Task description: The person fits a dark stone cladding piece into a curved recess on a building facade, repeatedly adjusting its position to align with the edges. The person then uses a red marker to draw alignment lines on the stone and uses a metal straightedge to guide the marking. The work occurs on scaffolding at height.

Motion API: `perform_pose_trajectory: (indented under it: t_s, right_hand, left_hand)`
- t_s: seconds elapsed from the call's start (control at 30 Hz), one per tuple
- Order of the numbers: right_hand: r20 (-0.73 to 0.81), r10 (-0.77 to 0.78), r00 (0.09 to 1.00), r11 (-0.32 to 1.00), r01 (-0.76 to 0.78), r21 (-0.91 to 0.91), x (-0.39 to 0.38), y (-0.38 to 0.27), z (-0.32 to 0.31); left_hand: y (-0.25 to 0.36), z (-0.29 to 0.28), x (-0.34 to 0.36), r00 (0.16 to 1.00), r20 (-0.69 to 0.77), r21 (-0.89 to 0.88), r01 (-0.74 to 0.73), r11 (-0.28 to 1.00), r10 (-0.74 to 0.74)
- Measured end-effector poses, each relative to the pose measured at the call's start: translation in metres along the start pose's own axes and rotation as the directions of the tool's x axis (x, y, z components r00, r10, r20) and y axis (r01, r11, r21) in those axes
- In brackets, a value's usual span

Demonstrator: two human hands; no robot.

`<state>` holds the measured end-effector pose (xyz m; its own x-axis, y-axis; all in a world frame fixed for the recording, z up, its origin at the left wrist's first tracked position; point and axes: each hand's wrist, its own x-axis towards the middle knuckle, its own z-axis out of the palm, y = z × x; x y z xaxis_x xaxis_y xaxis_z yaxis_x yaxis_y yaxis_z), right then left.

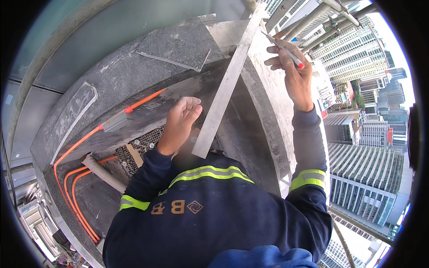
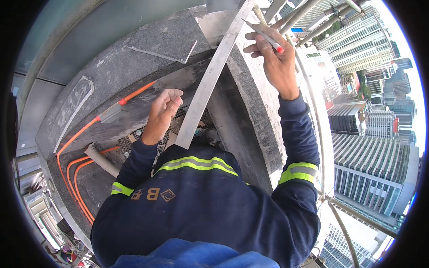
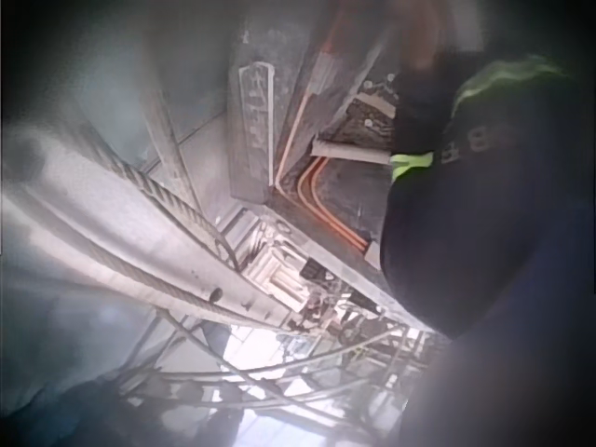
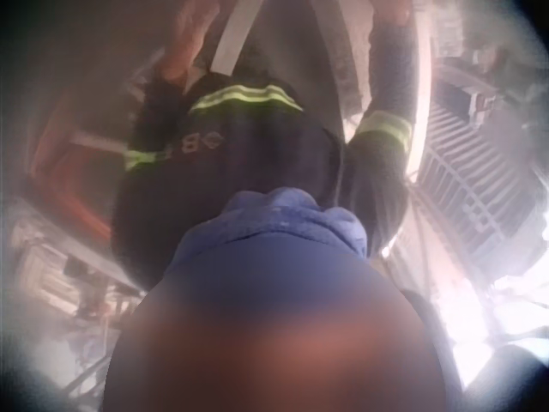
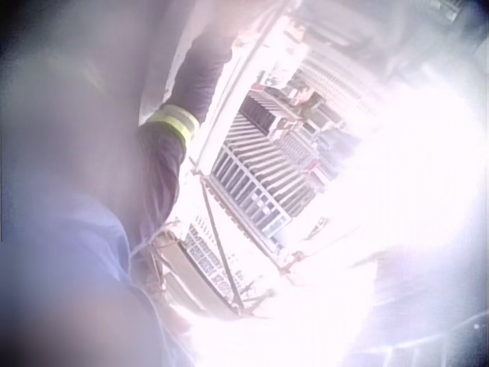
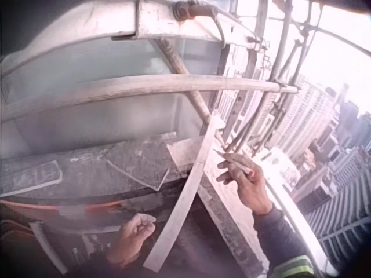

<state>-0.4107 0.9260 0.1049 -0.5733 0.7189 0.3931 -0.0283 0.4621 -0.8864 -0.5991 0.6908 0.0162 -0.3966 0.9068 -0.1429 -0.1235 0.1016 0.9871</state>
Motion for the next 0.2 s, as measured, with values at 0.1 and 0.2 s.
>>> perform_pose_trajectory:
  t_s: [0.1,0.2]
  right_hand:
    - [-0.005,0.048,0.999,0.992,-0.048,-0.118,0.041,0.055,-0.004]
    - [0.043,-0.099,0.994,0.782,0.105,-0.614,0.088,0.106,-0.001]
  left_hand:
    - [-0.007,0.003,0.007,0.978,0.109,0.005,0.180,0.984,-0.180]
    - [-0.014,0.013,0.017,0.969,0.182,-0.094,0.188,0.978,-0.169]
